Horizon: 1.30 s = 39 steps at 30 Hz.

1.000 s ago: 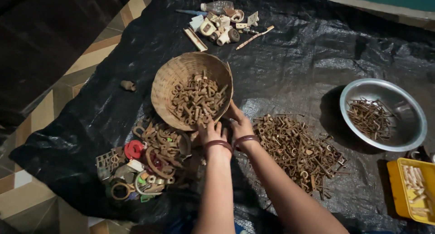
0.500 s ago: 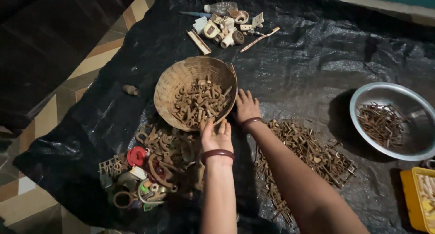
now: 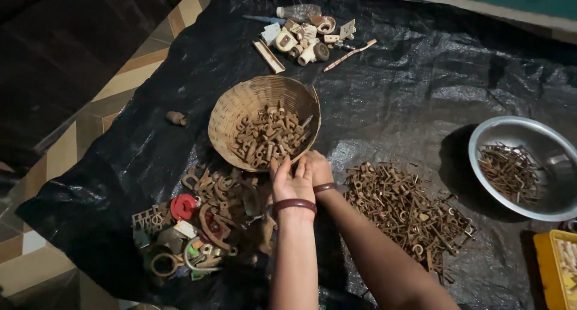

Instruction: The person sits on the floor and sorts small metal hardware pieces by hand, separating them into a woven basket, a metal bowl, and a yellow plastic tray. The hands repeatedly pick up items from a central pile and place them into the respective containers.

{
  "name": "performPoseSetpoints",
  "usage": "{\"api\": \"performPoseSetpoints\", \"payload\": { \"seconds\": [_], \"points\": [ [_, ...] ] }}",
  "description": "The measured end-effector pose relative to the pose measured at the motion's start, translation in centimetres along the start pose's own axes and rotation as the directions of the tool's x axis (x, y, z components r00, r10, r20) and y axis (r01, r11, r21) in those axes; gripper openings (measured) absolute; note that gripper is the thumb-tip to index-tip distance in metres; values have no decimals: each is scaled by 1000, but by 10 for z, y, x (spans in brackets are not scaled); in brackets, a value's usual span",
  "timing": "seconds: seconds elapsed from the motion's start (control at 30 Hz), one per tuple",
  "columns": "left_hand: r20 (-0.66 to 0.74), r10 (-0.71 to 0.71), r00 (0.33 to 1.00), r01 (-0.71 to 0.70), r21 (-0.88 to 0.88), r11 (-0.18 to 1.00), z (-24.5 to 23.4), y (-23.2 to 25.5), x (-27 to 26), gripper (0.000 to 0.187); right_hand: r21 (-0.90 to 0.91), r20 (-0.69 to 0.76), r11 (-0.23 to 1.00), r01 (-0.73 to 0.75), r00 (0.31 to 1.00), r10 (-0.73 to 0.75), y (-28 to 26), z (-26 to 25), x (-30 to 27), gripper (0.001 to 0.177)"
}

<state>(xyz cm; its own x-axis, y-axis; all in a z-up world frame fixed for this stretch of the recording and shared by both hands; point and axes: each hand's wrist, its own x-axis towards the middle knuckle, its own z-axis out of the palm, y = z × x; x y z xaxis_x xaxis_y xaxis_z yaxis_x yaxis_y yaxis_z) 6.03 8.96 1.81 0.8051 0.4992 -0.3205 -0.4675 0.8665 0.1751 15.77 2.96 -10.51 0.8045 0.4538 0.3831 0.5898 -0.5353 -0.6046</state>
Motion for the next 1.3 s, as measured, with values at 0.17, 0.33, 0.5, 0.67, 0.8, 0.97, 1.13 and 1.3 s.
{"api": "performPoseSetpoints", "payload": {
  "seconds": [0.17,0.33,0.5,0.67,0.8,0.97,1.13,1.3],
  "points": [
    [-123,-31,992,45,115,992,-29,-7,22,73,106,-266,992,-64,960,90,-4,-17,-25,21],
    [-426,-157,891,282,248,927,-83,-23,64,57,656,-372,649,-385,584,722,18,-50,-19,20],
    [-469,-142,872,342,375,862,-97,-29,81,47,844,-387,536,-16,673,630,-33,-122,37,31],
    [-550,-145,823,412,402,817,-76,-17,67,40,592,-319,805,35,928,194,-121,-159,77,50],
    [-543,-142,828,420,432,798,-64,-9,63,33,641,-312,746,181,949,38,-127,-208,71,53],
    [-397,28,917,268,669,693,-65,-18,48,33,332,-153,921,-203,952,265,-108,-289,-18,45],
    [-65,11,998,51,868,494,-83,-40,39,30,-294,15,956,-14,1000,19,-60,-334,-128,37],
    [435,-155,887,-459,870,-183,-114,-80,0,24,-418,162,908,22,985,51,-6,-337,-231,47]
  ]
}}
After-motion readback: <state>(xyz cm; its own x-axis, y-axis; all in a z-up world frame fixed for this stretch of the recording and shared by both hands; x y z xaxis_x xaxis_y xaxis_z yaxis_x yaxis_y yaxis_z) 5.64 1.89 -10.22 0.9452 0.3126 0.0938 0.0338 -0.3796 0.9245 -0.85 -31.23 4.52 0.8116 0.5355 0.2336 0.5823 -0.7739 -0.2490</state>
